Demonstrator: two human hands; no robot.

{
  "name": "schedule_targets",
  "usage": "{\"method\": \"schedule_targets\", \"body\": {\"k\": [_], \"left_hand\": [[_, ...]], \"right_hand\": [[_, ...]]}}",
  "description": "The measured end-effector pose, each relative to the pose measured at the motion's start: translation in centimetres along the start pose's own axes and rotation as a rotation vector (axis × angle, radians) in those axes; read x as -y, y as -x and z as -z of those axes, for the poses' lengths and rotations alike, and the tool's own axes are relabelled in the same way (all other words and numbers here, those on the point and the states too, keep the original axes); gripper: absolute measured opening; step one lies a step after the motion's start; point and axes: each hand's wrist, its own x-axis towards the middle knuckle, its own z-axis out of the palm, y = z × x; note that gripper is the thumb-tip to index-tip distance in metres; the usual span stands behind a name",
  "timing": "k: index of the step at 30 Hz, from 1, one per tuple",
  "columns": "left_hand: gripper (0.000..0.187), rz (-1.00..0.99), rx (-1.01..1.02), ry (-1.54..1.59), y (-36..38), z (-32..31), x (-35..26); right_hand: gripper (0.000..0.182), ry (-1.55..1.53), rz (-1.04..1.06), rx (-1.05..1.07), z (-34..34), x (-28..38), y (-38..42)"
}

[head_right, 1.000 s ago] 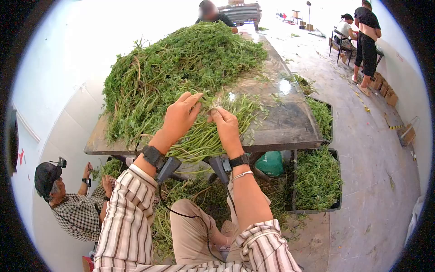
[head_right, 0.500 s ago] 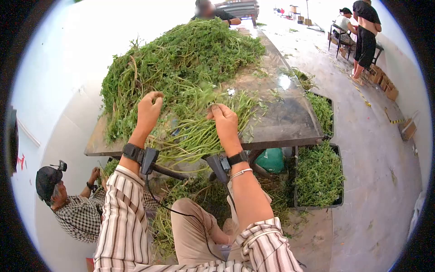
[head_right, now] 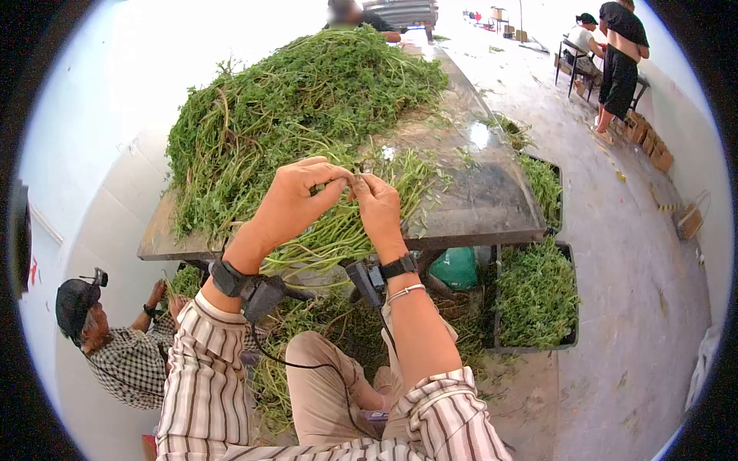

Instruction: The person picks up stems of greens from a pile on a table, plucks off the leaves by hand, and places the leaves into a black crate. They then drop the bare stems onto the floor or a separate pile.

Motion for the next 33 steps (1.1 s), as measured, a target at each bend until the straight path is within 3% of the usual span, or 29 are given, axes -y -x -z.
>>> {"method": "schedule_targets", "body": {"k": [2, 4, 7, 23, 29, 33], "left_hand": [[0.018, 0.021, -0.001, -0.002, 0.2, -0.5, 0.8], [0.022, 0.049, -0.109, -0.194, 0.0, -0.9, 2.5], [0.025, 0.117, -0.082, -0.293, 0.0, -1.0, 4.7], [0.022, 0.195, 0.016, -0.167, 1.4, -2.5, 7.5], [0.021, 0.175, -0.123, -0.215, 1.2, -3.4, 7.9], [0.020, 0.371, -0.251, -0.015, 0.9, -4.0, 7.6]], "right_hand": [[0.025, 0.029, -0.010, -0.029, -0.3, 0.8, 0.2], [0.024, 0.065, 0.003, 0.000, 0.0, 0.0, 0.0], [0.023, 0.138, 0.013, 0.025, 0.1, 0.6, 0.3], [0.026, 0.172, 0.008, 0.035, 0.0, 1.3, 0.4], [0.024, 0.260, 0.062, 0.050, -0.2, 0.9, 0.5], [0.023, 0.329, 0.010, 0.074, -0.5, 1.2, 0.6]]}}
